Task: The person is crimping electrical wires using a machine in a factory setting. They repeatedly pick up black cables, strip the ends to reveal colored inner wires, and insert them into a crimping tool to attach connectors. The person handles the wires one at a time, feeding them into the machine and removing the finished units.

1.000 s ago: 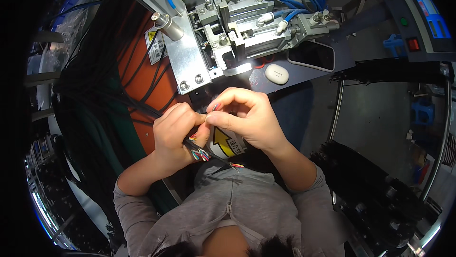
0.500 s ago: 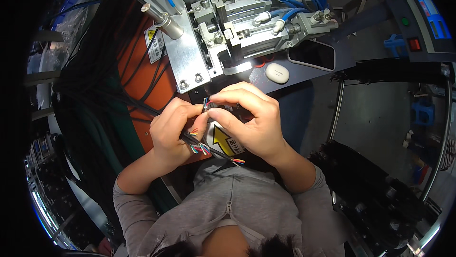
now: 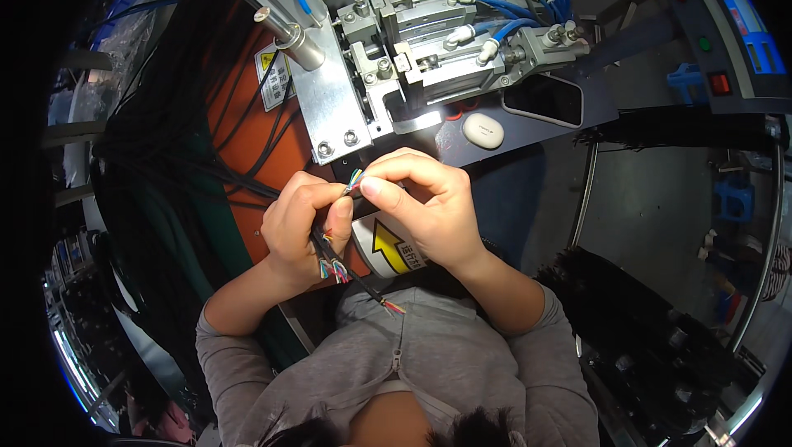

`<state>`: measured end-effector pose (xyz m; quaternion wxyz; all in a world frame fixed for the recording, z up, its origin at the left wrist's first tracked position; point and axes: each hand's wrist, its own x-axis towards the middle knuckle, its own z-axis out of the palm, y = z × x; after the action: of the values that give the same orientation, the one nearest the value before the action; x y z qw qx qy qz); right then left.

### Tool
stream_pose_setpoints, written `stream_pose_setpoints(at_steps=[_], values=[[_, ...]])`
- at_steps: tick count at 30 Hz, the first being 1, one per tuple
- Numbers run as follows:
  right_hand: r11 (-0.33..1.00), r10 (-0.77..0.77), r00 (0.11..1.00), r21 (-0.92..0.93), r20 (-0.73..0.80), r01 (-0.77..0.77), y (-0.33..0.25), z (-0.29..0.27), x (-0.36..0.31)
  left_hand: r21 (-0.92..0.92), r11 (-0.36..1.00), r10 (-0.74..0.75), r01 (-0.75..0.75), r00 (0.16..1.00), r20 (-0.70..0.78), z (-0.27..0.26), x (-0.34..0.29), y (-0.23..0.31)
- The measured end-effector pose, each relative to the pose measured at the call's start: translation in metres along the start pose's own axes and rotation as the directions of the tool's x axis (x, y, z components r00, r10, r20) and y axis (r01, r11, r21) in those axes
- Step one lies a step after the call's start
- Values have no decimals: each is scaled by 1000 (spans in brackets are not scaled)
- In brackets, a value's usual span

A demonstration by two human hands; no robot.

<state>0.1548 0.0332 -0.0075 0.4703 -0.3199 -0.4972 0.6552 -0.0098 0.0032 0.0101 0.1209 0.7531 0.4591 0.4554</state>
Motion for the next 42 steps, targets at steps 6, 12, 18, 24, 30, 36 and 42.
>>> stream_pose_setpoints(at_steps=[6,12,18,24,30,36,42], values=[[997,-6,998,-71,66,10,-12,-10,6,-19,999,39,-38,998,54,2,-1,-4],[891,-149,981,-412,128,189,-25,-17,7,46,997,57,-63,991,124,3,0,-3],[759,-175,965,-597,195,258,-26,-24,9,177,978,67,-112,967,244,-2,4,-4],[523,-353,922,-783,161,337,-6,-23,2,320,940,46,-119,973,226,5,-6,2],[646,-284,953,-715,103,270,8,-29,9,345,914,110,-215,948,298,8,-12,-2],[576,-241,961,-776,138,257,7,-23,12,424,879,75,-218,942,328,6,-8,2],[546,-332,929,-771,161,329,10,-18,10,449,870,44,-203,939,341,5,-10,5]])
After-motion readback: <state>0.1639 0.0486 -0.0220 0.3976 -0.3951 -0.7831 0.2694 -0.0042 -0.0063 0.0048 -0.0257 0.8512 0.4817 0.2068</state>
